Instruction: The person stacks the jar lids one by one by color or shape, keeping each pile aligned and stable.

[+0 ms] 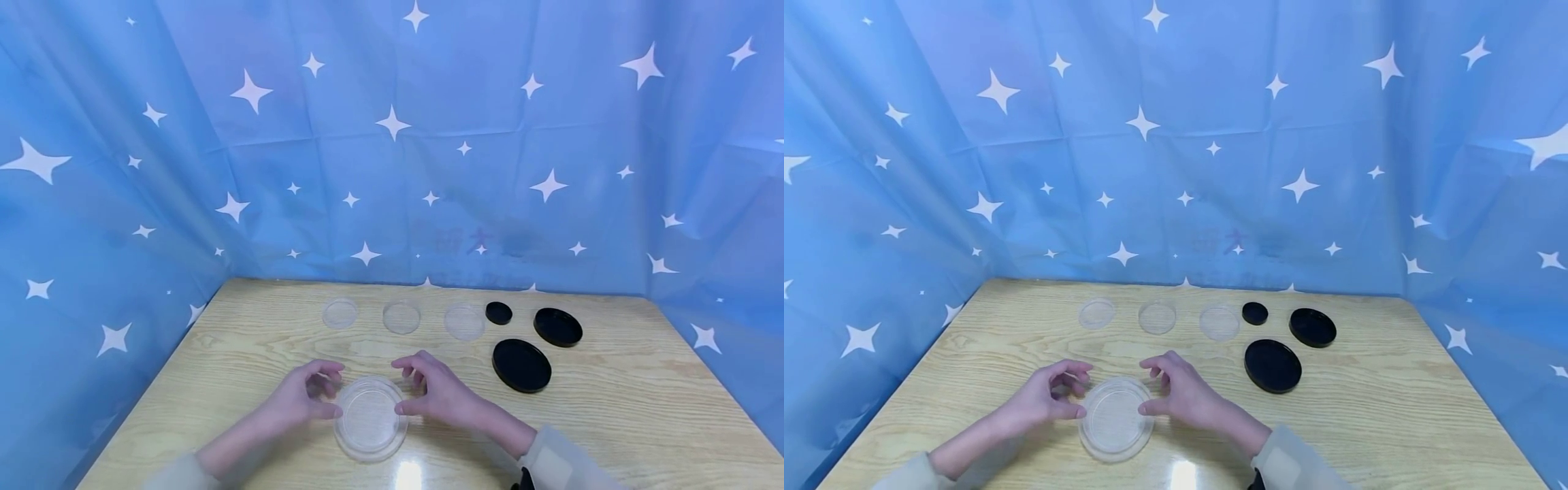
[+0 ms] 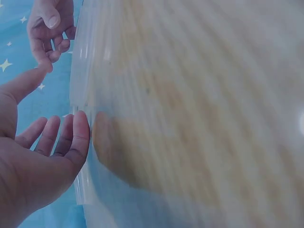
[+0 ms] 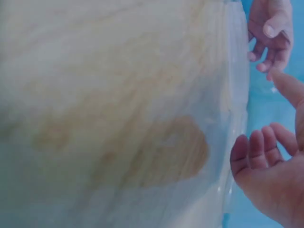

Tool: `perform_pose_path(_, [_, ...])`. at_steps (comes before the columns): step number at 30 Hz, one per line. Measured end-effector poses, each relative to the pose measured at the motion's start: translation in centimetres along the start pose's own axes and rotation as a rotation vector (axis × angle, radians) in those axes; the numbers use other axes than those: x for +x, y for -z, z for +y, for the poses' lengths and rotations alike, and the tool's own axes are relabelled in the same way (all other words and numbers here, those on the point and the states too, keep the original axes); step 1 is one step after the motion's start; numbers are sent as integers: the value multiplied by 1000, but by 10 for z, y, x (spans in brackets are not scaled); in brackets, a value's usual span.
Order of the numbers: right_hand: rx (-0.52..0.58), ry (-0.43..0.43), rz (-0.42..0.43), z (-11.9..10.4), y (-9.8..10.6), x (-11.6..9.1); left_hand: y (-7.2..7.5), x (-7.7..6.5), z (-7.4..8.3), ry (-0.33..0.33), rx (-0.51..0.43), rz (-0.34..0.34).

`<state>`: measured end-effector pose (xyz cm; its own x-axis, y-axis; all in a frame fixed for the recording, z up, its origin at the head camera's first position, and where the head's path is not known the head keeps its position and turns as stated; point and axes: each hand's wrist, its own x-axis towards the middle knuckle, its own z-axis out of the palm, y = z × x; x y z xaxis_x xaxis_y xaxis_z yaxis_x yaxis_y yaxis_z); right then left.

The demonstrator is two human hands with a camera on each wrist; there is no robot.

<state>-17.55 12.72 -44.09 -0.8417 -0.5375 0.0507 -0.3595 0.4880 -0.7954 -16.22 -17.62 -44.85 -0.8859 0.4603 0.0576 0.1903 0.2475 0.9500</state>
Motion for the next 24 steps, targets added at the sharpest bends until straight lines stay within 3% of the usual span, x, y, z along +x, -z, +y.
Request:
perform_pose_path(3, [17, -1, 5, -1, 3, 5, 4, 3, 0, -8, -23, 12])
perform_pose_path(13, [30, -29, 29, 6, 19, 8, 15, 12, -4, 14, 32, 62])
perform_pose_path(24, [-8, -59, 98, 19, 42, 2, 12, 35, -2, 29, -33, 77])
